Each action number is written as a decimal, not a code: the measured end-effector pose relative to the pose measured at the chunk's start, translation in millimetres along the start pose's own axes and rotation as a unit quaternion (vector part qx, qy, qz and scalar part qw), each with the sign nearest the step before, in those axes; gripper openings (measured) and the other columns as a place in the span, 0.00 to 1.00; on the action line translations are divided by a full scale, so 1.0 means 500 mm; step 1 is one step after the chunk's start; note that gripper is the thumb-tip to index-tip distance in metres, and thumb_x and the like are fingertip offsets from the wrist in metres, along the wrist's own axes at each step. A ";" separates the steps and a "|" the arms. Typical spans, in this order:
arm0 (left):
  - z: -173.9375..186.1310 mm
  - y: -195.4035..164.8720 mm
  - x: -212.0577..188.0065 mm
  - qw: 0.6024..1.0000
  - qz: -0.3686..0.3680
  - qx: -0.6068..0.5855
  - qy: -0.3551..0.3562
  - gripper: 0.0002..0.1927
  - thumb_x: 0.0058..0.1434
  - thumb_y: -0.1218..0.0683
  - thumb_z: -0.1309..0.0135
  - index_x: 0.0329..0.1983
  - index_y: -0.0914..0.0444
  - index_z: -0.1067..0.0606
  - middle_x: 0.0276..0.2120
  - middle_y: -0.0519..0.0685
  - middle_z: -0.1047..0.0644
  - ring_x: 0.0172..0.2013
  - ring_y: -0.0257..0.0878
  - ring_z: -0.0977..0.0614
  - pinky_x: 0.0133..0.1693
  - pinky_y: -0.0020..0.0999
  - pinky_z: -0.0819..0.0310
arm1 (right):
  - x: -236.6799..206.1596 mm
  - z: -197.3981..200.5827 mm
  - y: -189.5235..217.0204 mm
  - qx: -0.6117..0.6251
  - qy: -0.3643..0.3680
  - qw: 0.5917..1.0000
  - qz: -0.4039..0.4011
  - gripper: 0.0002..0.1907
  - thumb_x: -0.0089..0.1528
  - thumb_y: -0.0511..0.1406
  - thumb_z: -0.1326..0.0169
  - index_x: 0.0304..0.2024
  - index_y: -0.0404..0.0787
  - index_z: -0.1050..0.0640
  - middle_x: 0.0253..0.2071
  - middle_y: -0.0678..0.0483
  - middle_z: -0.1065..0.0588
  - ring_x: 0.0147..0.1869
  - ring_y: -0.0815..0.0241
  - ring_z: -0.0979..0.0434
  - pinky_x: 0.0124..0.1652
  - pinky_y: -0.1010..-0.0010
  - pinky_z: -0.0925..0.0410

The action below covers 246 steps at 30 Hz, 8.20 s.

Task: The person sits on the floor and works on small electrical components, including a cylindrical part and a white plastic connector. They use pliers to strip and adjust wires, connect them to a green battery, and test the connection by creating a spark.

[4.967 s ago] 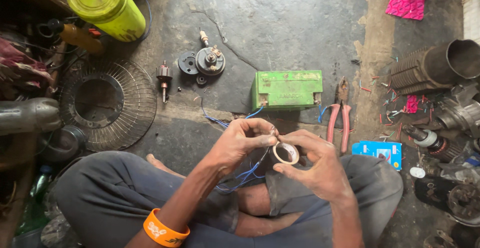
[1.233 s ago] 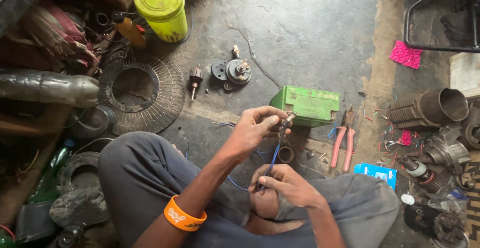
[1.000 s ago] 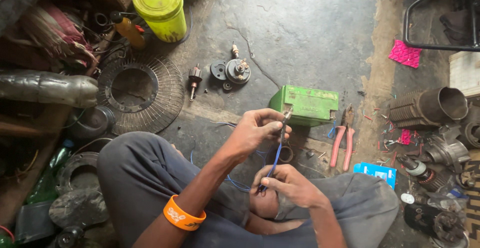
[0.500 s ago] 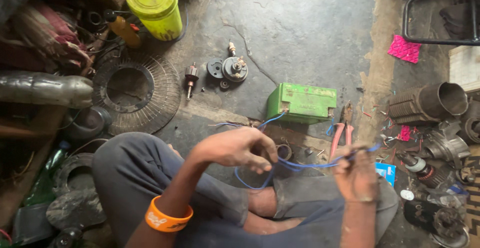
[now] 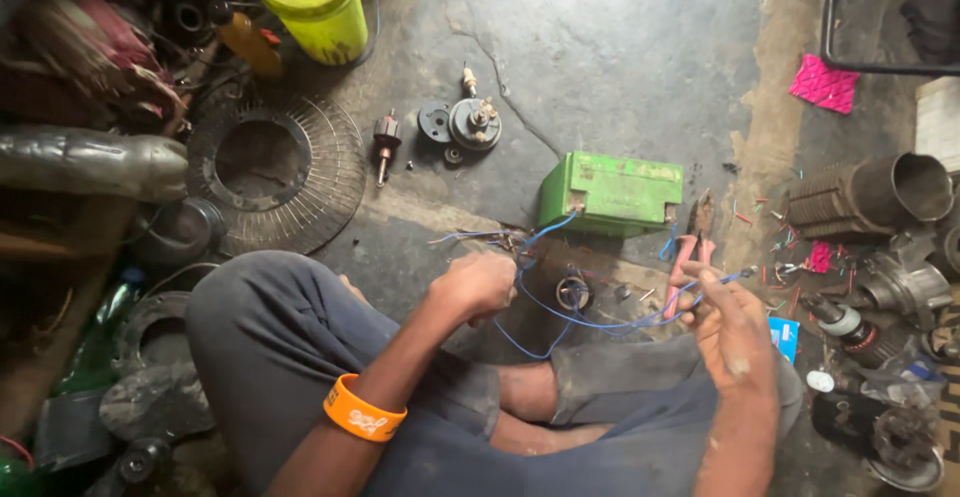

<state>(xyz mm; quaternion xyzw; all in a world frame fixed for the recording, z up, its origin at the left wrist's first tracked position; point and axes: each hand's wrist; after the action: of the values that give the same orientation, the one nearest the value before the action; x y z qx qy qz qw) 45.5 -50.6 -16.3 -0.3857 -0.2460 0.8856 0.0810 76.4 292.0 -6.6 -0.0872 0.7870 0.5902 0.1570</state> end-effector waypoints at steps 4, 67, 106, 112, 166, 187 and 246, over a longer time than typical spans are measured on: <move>0.002 0.014 0.018 0.996 0.020 0.047 -0.070 0.06 0.53 0.65 0.46 0.32 0.71 0.20 0.28 0.62 0.19 0.32 0.53 0.13 0.39 0.47 0.17 | 0.008 0.005 -0.010 -0.161 -0.034 0.982 -0.091 0.20 0.68 0.41 0.49 0.48 0.28 0.22 0.37 0.48 0.20 0.33 0.62 0.22 0.31 0.72 0.32; 0.055 -0.104 -0.016 0.812 -0.110 -0.385 -0.424 0.09 0.61 0.55 0.40 0.31 0.67 0.20 0.18 0.50 0.21 0.18 0.33 0.20 0.23 0.32 0.27 | 0.127 0.033 -0.018 0.253 0.027 0.958 0.129 0.15 0.69 0.30 0.44 0.58 0.36 0.27 0.46 0.51 0.25 0.48 0.59 0.23 0.49 0.70 0.30; 0.047 -0.124 0.016 0.803 -0.174 -0.285 -0.493 0.08 0.60 0.59 0.40 0.30 0.68 0.25 0.26 0.53 0.22 0.26 0.43 0.19 0.31 0.39 0.26 | 0.129 -0.026 -0.019 -0.242 -0.077 0.939 0.230 0.05 0.63 0.25 0.39 0.42 0.30 0.19 0.33 0.54 0.20 0.34 0.72 0.24 0.35 0.81 0.31; 0.049 -0.126 0.015 0.805 -0.173 -0.291 -0.488 0.08 0.60 0.59 0.40 0.30 0.68 0.26 0.26 0.53 0.22 0.26 0.43 0.19 0.31 0.38 0.25 | 0.142 -0.011 -0.017 -0.218 -0.091 0.943 0.233 0.05 0.64 0.25 0.39 0.42 0.30 0.20 0.35 0.54 0.21 0.35 0.72 0.24 0.36 0.81 0.31; 0.146 -0.104 -0.073 0.729 -0.173 -0.636 -0.184 0.10 0.63 0.60 0.45 0.46 0.68 0.25 0.20 0.43 0.23 0.14 0.26 0.31 0.15 0.24 0.44 | 0.078 0.152 0.057 0.179 -0.120 0.935 0.281 0.11 0.77 0.39 0.45 0.55 0.39 0.26 0.42 0.58 0.29 0.39 0.66 0.30 0.37 0.74 0.36; 0.233 -0.015 -0.205 0.625 -0.271 -0.702 -0.209 0.08 0.67 0.60 0.45 0.49 0.65 0.24 0.26 0.45 0.24 0.18 0.28 0.27 0.18 0.24 0.35 | -0.170 0.200 0.211 0.225 -0.090 0.909 0.340 0.08 0.72 0.34 0.48 0.51 0.37 0.25 0.39 0.54 0.25 0.37 0.64 0.27 0.33 0.75 0.34; 0.171 -0.099 -0.159 0.821 -0.187 -0.149 -0.518 0.18 0.53 0.61 0.41 0.48 0.67 0.24 0.44 0.60 0.21 0.45 0.53 0.18 0.44 0.45 0.23 | 0.009 -0.171 -0.022 -0.330 0.186 0.923 -0.061 0.11 0.59 0.30 0.38 0.43 0.32 0.19 0.37 0.51 0.17 0.42 0.63 0.17 0.43 0.72 0.26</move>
<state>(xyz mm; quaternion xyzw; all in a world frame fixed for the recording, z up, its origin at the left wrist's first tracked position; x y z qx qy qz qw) 35.9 -66.2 109.2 0.1762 -0.4480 0.8753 0.0468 63.5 207.5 3.6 -0.2898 0.5556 0.7793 0.0059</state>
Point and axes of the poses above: each hand's wrist, its own x-axis towards the middle knuckle, its own z-axis out of the back of the hand, y = z × x
